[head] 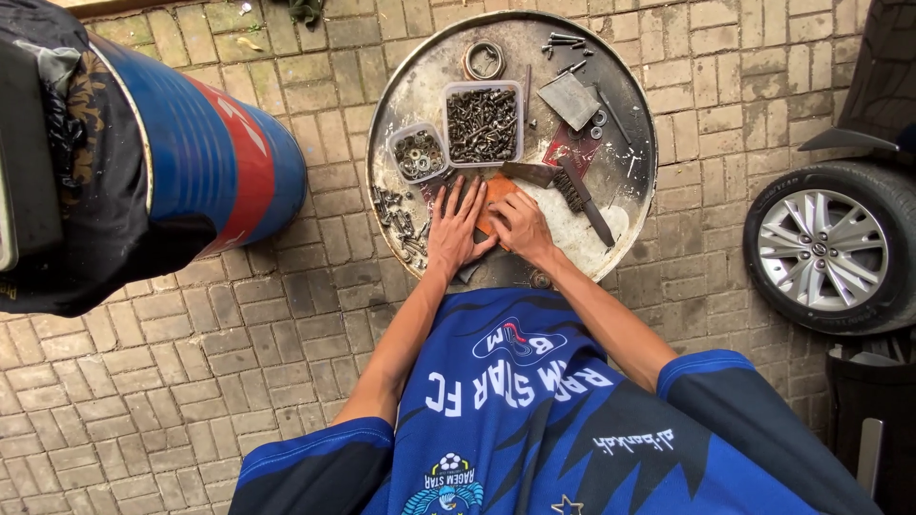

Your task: The person cleans small metal screws and bolts using an orange sanding block and a yellow abrasive pad. They rub the parts against the sanding block on a barrel lid, then wipe them with the pad, and place the cleaned items into a plastic container.

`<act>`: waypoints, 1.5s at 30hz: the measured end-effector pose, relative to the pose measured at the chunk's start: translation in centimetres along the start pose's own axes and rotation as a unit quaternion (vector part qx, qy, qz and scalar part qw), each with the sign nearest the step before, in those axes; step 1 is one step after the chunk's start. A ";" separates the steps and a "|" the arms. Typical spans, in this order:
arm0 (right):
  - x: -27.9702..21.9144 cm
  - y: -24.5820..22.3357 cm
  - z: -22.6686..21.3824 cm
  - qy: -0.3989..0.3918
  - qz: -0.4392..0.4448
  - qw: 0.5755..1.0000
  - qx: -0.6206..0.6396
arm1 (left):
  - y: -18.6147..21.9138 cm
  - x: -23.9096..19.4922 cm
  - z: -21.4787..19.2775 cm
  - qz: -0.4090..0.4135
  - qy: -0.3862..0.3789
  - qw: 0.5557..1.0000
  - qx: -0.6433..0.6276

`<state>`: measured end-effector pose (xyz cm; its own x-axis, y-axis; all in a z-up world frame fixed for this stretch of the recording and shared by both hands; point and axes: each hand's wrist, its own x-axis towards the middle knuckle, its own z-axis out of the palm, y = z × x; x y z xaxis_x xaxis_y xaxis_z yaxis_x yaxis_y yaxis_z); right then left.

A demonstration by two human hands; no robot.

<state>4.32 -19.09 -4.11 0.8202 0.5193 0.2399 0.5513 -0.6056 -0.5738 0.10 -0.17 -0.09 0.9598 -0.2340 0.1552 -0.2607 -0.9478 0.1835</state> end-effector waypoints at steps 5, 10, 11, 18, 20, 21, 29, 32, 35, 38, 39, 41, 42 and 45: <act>-0.2 -0.7 -0.9 0.026 -0.040 0.995 -0.092 | 0.0 -0.1 -0.1 -0.006 0.004 1.000 -0.014; -0.3 -1.3 -1.6 0.013 -0.080 0.984 -0.157 | 0.0 0.1 0.0 -0.003 0.006 1.000 -0.011; -0.3 -1.1 -1.7 0.010 -0.070 0.984 -0.161 | 0.1 0.1 0.0 -0.006 0.006 1.000 -0.015; -0.3 -2.8 -1.4 -0.026 -0.112 0.982 -0.151 | -0.1 0.2 -0.7 0.002 -0.014 1.000 -0.018; 0.3 -1.8 -2.5 -0.012 -0.063 0.983 -0.173 | 0.1 -0.1 -0.5 0.000 -0.010 1.000 -0.024; 0.9 -1.2 -3.0 0.000 -0.018 0.981 -0.193 | 0.1 0.1 -0.3 -0.007 -0.004 1.000 -0.029; -0.4 -1.5 -1.0 -0.020 -0.086 0.979 -0.183 | -0.1 0.5 -0.6 0.005 0.003 1.000 -0.022; -1.2 -2.1 -0.3 0.001 -0.094 0.975 -0.203 | 0.1 0.1 -0.4 0.004 0.004 1.000 -0.016; -2.1 -2.2 0.0 -0.004 -0.125 0.969 -0.213 | 0.1 0.1 -0.1 0.009 0.006 1.000 -0.013; -1.9 -1.3 0.4 0.001 -0.121 0.965 -0.231 | -0.1 0.2 0.1 0.002 0.008 1.000 -0.019; -1.9 -1.1 0.5 0.008 -0.104 0.963 -0.249 | 0.0 0.1 0.3 0.003 0.013 1.000 -0.021; -3.0 -0.8 1.9 -0.012 -0.134 0.963 -0.236 | 0.0 0.1 0.2 0.003 0.017 1.000 -0.018; -3.5 -0.8 2.8 -0.029 -0.159 0.961 -0.223 | -0.1 0.1 0.1 0.007 0.020 1.000 -0.015; -1.3 -0.5 -0.4 -0.009 -0.161 0.949 -0.270 | 0.1 0.2 0.2 -0.002 0.033 0.999 -0.028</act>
<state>3.06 -19.64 -3.83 0.5951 0.7379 0.3183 0.7757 -0.6310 0.0127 0.27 -0.33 -0.27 0.9525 -0.2135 0.2169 -0.2637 -0.9348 0.2379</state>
